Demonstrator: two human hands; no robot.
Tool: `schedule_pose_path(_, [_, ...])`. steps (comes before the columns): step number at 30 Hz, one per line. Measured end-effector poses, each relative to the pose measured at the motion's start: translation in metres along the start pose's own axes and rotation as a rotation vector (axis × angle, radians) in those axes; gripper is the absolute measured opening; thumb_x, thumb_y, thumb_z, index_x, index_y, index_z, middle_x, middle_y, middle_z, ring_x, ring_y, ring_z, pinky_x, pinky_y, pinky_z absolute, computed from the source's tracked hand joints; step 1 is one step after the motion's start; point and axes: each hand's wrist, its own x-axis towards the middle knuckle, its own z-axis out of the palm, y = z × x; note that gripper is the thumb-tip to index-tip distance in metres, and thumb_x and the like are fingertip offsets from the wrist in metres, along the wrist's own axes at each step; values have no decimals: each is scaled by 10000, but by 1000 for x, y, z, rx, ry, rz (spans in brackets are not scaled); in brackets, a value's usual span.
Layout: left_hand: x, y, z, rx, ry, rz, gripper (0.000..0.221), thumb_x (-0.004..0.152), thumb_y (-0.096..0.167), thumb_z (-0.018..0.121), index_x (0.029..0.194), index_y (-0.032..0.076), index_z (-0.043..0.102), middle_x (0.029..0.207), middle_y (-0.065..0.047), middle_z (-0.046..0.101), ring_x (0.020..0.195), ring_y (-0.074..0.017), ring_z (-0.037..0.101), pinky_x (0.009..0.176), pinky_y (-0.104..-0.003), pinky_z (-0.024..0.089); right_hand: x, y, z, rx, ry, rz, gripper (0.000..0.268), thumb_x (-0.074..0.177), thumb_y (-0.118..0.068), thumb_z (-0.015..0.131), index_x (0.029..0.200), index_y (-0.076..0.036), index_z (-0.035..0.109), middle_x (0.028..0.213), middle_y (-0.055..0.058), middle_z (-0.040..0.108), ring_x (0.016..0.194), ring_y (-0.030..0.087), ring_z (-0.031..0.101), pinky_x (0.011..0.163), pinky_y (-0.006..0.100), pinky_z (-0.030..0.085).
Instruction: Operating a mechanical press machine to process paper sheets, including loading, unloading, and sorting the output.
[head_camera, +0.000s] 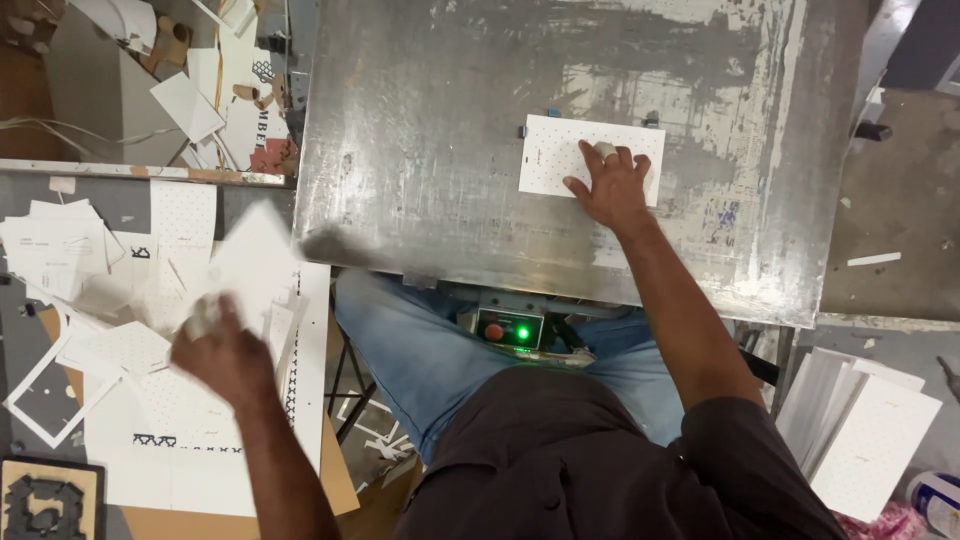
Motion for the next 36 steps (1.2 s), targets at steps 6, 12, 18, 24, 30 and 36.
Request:
schedule_pose_path(6, [-55,-133,44,461,350,-62,144,1051,32,556,1160,65,645,1336,-200,668,1139,-393,602,913,-520,456,45,27,-31,19,-133,49,767,1008,-620,560,1574,-108,479,1246,304,647,1226,439,555,1040,669,291])
schedule_pose_path(12, [-84,-179,98,138,35,-171,687,939,434,660,1489,39,547,1546,-280,480,1269,-548,453,941,-685,419,19,43,-135,262,243,28,496,1075,-320,669,1501,-86,568,1345,215,654,1262,372,592,1178,595,309])
schedule_pose_path(18, [-82,-172,101,156,8,-278,705,982,500,642,1514,51,528,1593,-249,440,1337,-522,428,976,-681,405,-137,129,-112,-3,783,63,245,1062,-57,730,1304,-94,745,1241,162,718,1155,381,621,1088,507,453])
schedule_pose_path(24, [-77,-168,92,99,1,-317,627,1013,481,584,1470,54,544,1573,-247,467,1321,-511,432,981,-672,361,-374,192,-43,4,465,909,387,967,-136,756,1327,-12,691,1359,286,588,1227,415,517,977,529,462])
schedule_pose_path(30, [-62,-151,85,103,94,-319,596,1032,447,591,1437,11,549,1493,-268,534,1237,-470,487,1003,-618,334,-529,178,-27,-637,9,1238,1198,763,-758,648,1497,119,294,1383,377,536,1339,620,424,933,840,386])
schedule_pose_path(36, [-39,-98,75,-51,9,-359,598,1010,408,587,1460,16,539,1399,-336,486,1217,-489,423,940,-607,359,-565,164,-4,-239,-232,1576,393,1167,-326,553,1245,58,591,1173,305,683,1190,438,576,1003,638,406])
